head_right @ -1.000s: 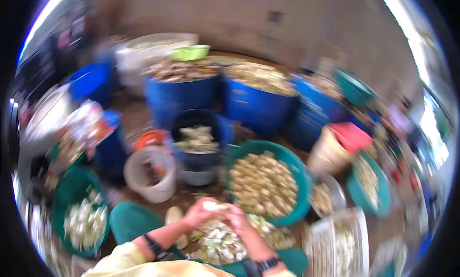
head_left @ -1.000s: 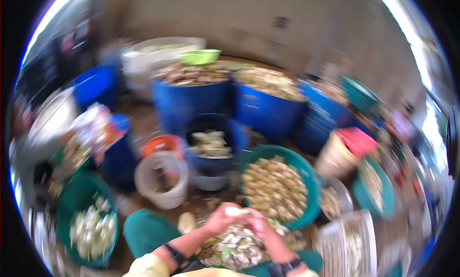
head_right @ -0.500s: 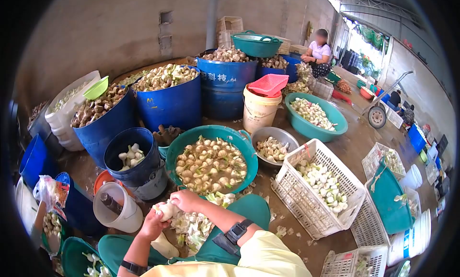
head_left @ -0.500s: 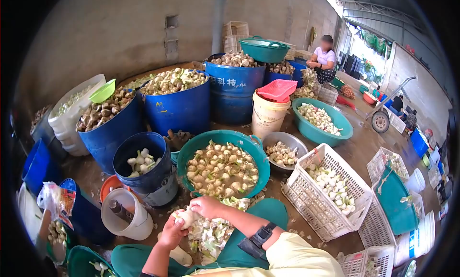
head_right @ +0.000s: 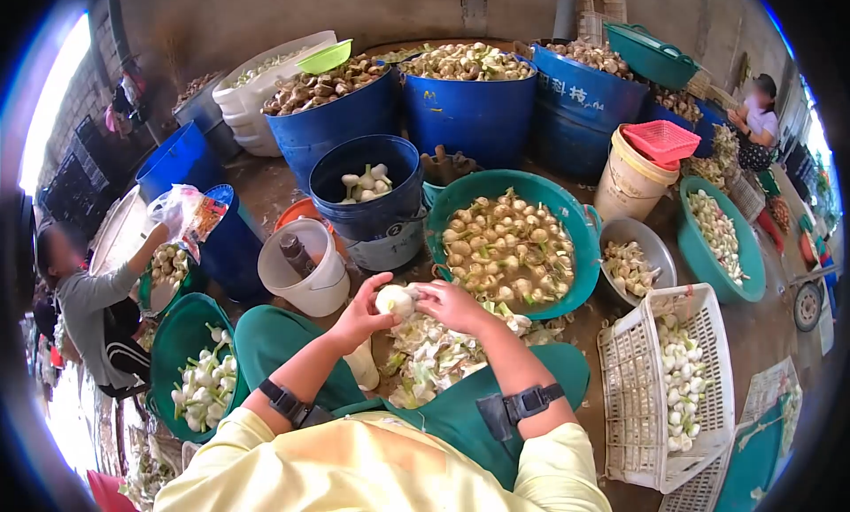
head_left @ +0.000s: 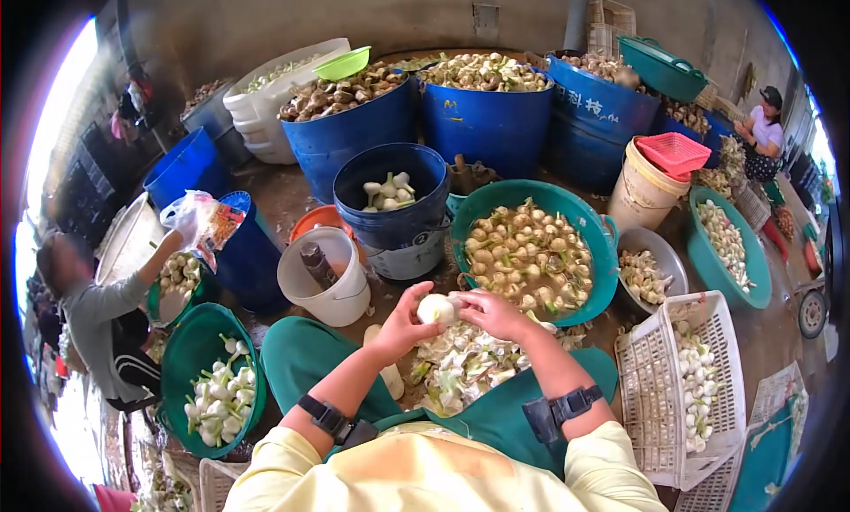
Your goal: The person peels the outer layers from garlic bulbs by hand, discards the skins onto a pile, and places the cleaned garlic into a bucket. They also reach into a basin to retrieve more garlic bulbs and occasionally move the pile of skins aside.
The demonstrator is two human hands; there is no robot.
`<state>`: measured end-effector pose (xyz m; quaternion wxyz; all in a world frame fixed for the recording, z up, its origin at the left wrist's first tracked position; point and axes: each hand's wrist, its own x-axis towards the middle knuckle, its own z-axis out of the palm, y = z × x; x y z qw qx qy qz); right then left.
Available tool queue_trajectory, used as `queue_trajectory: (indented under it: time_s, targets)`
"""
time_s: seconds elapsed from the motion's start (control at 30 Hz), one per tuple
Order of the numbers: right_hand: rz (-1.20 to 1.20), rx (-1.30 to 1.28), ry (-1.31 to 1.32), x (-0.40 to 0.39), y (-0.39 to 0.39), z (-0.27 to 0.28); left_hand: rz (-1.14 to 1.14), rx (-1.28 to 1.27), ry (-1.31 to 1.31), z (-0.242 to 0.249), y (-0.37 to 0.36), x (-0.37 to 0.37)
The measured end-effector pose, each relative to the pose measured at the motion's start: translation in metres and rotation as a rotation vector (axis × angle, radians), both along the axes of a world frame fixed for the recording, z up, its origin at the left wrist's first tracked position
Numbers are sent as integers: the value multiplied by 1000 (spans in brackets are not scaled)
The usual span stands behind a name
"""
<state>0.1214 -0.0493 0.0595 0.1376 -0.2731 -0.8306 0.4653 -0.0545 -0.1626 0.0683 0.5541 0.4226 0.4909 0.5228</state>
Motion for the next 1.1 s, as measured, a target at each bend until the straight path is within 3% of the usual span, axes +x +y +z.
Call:
queue_trajectory:
  time_s: [0.03, 0.17, 0.27, 0.33, 0.4, 0.43, 0.47, 0.53, 0.6, 0.67, 0.73, 0.8, 0.87, 0.93, 1.07, 1.1]
  targets:
    - [-29, 150, 204, -5, -5, -3, 77, 13, 68, 0, 2, 5]
    - [0, 432, 164, 1, 5, 6, 135, 24, 366, -8, 15, 8]
    - [62, 385, 128, 18, 12, 12, 44, 12, 436, -2, 21, 16]
    - [24, 301, 196, 31, 17, 5, 8, -26, 340, 3, 24, 25]
    - [-72, -54, 207, 42, 23, -2, -187, -123, 56, 10, 28, 33]
    - [-88, -121, 207, 45, 27, -8, -225, -108, 41, 7, 31, 37]
    - [-86, -208, 152, 50, 31, -6, -228, -118, 42, 6, 32, 41]
    - [-32, -511, 333, 57, 32, -13, -219, -172, -222, 7, 36, 48]
    - [-6, -627, 432, 58, 22, -7, -240, -157, -118, 12, 38, 57]
    - [32, -746, 531, 52, 17, -6, -47, -120, -177, 10, 36, 65]
    - [-50, -217, 455, 44, 16, -9, -9, -263, -204, -1, 36, 57]
    - [35, -27, 418, 45, 3, 2, 130, -441, -218, -3, 33, 59]
    - [158, -321, 522, 48, -11, 15, 27, -404, -330, -1, 25, 57]
    - [234, -739, 804, 57, -19, 25, 8, -243, -510, -11, 27, 63]
    - [156, -905, 1255, 88, -7, 17, 8, -218, -533, 3, 49, 67]
    - [98, -861, 1025, 98, 3, 6, 57, -195, -564, 0, 53, 62]
